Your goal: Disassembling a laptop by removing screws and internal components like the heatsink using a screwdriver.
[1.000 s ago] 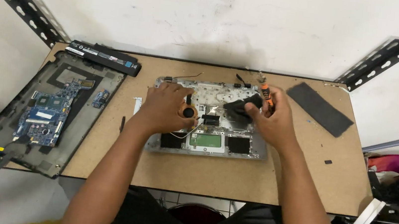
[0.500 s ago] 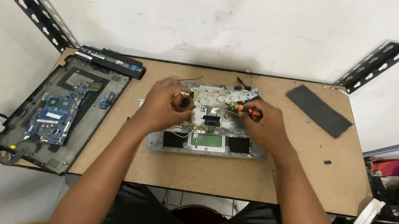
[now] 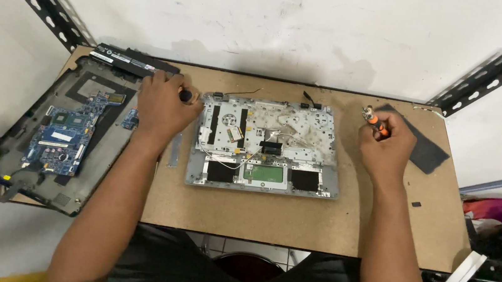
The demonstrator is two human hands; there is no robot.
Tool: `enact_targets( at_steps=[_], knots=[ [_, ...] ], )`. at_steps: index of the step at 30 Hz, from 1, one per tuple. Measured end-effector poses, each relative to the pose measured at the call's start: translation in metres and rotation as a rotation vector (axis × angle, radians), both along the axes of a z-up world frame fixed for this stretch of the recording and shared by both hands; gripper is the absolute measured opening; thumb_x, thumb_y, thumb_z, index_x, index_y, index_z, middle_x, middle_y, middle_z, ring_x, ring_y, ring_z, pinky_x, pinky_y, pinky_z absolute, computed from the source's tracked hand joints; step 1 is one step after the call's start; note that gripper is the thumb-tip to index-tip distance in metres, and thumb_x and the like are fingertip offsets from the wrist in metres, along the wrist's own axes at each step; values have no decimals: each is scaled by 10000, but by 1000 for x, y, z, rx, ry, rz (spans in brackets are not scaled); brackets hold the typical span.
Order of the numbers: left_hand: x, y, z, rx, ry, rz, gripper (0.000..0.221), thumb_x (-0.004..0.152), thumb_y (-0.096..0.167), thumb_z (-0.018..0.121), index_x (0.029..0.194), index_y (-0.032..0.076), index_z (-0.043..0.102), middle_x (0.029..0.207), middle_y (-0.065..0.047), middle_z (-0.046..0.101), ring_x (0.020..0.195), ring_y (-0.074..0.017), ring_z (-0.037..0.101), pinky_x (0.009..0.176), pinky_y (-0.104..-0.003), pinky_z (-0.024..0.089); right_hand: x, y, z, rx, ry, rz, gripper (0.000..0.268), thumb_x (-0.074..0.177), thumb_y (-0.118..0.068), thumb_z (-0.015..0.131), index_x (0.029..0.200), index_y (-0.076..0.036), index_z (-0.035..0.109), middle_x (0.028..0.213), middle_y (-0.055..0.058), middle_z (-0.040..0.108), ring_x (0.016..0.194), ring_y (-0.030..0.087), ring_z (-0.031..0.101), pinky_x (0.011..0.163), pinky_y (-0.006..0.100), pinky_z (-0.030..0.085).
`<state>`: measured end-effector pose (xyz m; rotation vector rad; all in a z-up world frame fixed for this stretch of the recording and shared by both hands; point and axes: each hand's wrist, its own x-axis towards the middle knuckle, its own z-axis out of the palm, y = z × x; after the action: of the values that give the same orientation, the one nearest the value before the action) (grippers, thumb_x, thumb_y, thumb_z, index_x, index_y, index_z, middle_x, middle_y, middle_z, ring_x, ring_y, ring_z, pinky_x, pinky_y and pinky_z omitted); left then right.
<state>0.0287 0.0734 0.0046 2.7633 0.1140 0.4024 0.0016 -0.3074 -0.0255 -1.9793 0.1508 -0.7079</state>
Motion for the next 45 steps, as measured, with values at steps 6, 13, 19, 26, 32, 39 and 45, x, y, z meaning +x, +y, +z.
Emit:
enact_targets(
  at_steps=[6,13,19,26,32,39,45],
  knots=[
    [-10,-3,-2,-9,-31,8,378,767,362,697,1026,88,669,1011,-127,548,1008,-346,542,827,-425,471,-4,8,4,-161,256,42,123,752,-95,704,874,-113,694,596,59,545,568,120,507,570,273,441],
    [-10,5,-22,43,-198,16,331,740,321,724,965,87,656,979,-130,518,969,-369,529,795,-442,461,-7,23,12,-94,209,79,234,811,-172,761,987,-72,643,595,55,474,567,154,475,566,307,427],
    [-7,6,-30,59,-114,41,406,699,377,740,985,99,670,1047,-120,494,1013,-349,481,781,-451,450,-6,22,11,-41,87,96,226,904,-146,713,1040,-14,589,649,70,483,617,155,488,594,298,420],
    [-11,2,-26,68,-67,48,389,763,338,724,1034,65,662,1113,-169,473,1067,-400,477,815,-494,443,-4,22,13,76,0,180,74,968,-41,583,1030,-21,548,731,80,557,619,133,519,601,255,411],
    [-15,-3,-21,75,-48,34,385,793,321,713,1054,46,650,1114,-183,468,1075,-416,476,831,-512,437,-11,28,21,234,-17,232,61,968,-63,601,982,-28,553,721,95,602,564,117,530,549,224,438],
    [-18,-9,-13,65,-2,53,381,837,304,692,1091,24,641,1124,-194,473,1085,-404,474,863,-512,413,-8,24,18,476,-23,309,83,938,-48,642,954,-12,570,704,129,589,550,142,574,507,231,494],
    [-16,-9,-11,29,23,39,383,838,272,689,1114,15,621,1166,-208,440,1123,-435,439,913,-548,361,-9,26,15,751,1,409,126,905,-82,665,917,20,592,653,116,587,525,152,618,530,236,557]
  ],
)
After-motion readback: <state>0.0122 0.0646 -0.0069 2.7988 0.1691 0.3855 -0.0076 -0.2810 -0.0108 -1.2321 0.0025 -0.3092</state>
